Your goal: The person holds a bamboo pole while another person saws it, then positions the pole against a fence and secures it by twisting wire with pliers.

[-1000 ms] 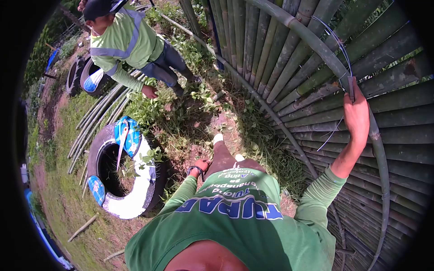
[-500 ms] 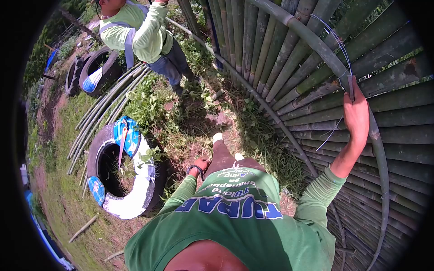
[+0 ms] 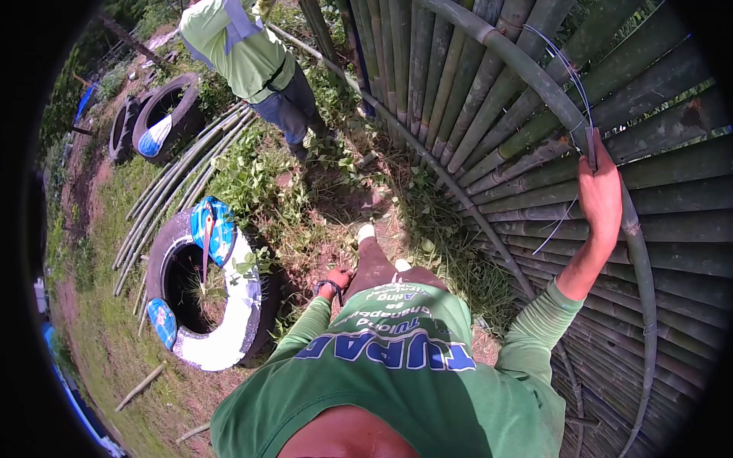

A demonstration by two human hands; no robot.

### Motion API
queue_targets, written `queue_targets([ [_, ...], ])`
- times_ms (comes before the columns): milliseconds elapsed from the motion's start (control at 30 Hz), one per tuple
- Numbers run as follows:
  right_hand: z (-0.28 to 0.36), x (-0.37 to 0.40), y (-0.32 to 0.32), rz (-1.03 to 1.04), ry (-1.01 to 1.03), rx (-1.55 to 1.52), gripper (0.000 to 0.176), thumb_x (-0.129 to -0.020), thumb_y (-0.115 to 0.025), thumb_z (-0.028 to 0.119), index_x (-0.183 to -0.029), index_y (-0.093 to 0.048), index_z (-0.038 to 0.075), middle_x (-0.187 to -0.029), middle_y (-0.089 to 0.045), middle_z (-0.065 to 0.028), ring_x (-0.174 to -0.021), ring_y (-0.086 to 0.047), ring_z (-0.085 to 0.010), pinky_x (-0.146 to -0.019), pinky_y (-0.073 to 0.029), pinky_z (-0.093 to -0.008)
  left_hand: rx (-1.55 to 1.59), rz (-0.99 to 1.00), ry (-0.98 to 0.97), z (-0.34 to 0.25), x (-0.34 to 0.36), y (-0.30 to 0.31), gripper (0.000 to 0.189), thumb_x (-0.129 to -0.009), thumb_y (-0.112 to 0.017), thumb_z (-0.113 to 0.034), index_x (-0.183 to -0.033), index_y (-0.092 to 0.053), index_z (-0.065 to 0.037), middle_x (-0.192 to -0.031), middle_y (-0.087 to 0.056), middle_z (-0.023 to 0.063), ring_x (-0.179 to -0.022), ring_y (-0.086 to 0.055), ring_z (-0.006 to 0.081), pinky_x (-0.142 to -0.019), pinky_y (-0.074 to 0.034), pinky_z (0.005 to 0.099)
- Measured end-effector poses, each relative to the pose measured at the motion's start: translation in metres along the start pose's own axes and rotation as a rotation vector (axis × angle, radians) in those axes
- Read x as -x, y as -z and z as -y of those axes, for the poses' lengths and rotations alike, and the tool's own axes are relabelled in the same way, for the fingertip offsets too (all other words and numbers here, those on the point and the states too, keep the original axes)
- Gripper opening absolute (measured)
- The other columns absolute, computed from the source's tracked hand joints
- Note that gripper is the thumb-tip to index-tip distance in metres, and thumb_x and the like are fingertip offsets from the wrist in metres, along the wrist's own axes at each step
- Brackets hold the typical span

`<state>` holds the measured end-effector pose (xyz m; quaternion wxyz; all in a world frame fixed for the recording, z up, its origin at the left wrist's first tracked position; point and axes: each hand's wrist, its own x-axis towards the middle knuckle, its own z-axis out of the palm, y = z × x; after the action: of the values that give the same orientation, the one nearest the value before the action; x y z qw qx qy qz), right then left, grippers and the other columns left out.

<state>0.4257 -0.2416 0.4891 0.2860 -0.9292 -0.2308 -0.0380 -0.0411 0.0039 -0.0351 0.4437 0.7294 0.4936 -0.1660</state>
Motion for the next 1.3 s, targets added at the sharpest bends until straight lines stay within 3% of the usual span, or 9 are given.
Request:
queue_targets([
  [300,-0.007,-0.001,-0.003,-0.007,0.008,-0.028,0.053,-0.089,-0.049,0.009,-0.141,-0.045,0.002,-0.122,-0.061,-0.0251,-0.109,-0.063,-0.0308,-0.096,-0.043,-0.0324,-0.015,0.022,0.013,-0.006,0.005,0.005,0.043,-0.088,-0.061,-0.044,-0.112,-0.071,-0.010,-0.104,-0.071,0.0190,-0.100,-0.068,0.0327,-0.091,-0.051,0.0387],
  [367,-0.016,-0.004,-0.008,-0.091,0.120,-0.002,0.053,-0.090,-0.050,0.012,-0.142,-0.045,0.004,-0.085,-0.058,-0.0140,-0.071,-0.049,-0.0181,-0.073,-0.046,-0.0295,-0.004,0.023,0.011,-0.010,0.009,0.007,0.043,-0.088,-0.061,-0.044,-0.113,-0.071,-0.011,-0.104,-0.071,0.0190,-0.100,-0.068,0.0326,-0.091,-0.051,0.0387],
  [800,-0.019,-0.004,-0.009,-0.108,0.142,-0.001,0.054,-0.089,-0.050,0.011,-0.143,-0.045,0.005,-0.083,-0.056,-0.0126,-0.069,-0.049,-0.0174,-0.071,-0.046,-0.0288,0.034,0.030,-0.007,0.000,0.005,0.004,0.042,-0.088,-0.063,-0.044,-0.114,-0.071,-0.012,-0.102,-0.072,0.0181,-0.096,-0.069,0.0305,-0.088,-0.052,0.0375],
  [1133,-0.013,-0.002,-0.006,-0.058,0.087,0.023,0.053,-0.090,-0.049,0.011,-0.142,-0.044,0.003,-0.089,-0.060,-0.0154,-0.074,-0.052,-0.0188,-0.077,-0.046,-0.0292,0.019,-0.021,-0.020,-0.001,0.008,0.004,0.040,-0.087,-0.064,-0.043,-0.110,-0.072,-0.011,-0.099,-0.072,0.0181,-0.093,-0.070,0.0310,-0.086,-0.052,0.0382],
  [1233,-0.020,-0.005,-0.007,-0.068,0.113,0.028,0.052,-0.091,-0.049,0.011,-0.142,-0.045,0.003,-0.092,-0.061,-0.0164,-0.077,-0.054,-0.0196,-0.079,-0.046,-0.0294,0.022,0.002,-0.024,0.001,0.007,0.004,0.041,-0.087,-0.063,-0.043,-0.110,-0.072,-0.011,-0.100,-0.071,0.0190,-0.095,-0.069,0.0324,-0.087,-0.052,0.0392],
  [1300,-0.023,-0.006,-0.008,-0.069,0.129,0.038,0.052,-0.091,-0.049,0.011,-0.142,-0.045,0.003,-0.094,-0.061,-0.0170,-0.078,-0.055,-0.0201,-0.080,-0.046,-0.0294,0.060,0.057,0.040,-0.007,0.013,0.010,0.049,-0.087,-0.059,-0.043,-0.111,-0.069,-0.002,-0.112,-0.066,0.0249,-0.108,-0.063,0.0388,-0.096,-0.048,0.0412],
])
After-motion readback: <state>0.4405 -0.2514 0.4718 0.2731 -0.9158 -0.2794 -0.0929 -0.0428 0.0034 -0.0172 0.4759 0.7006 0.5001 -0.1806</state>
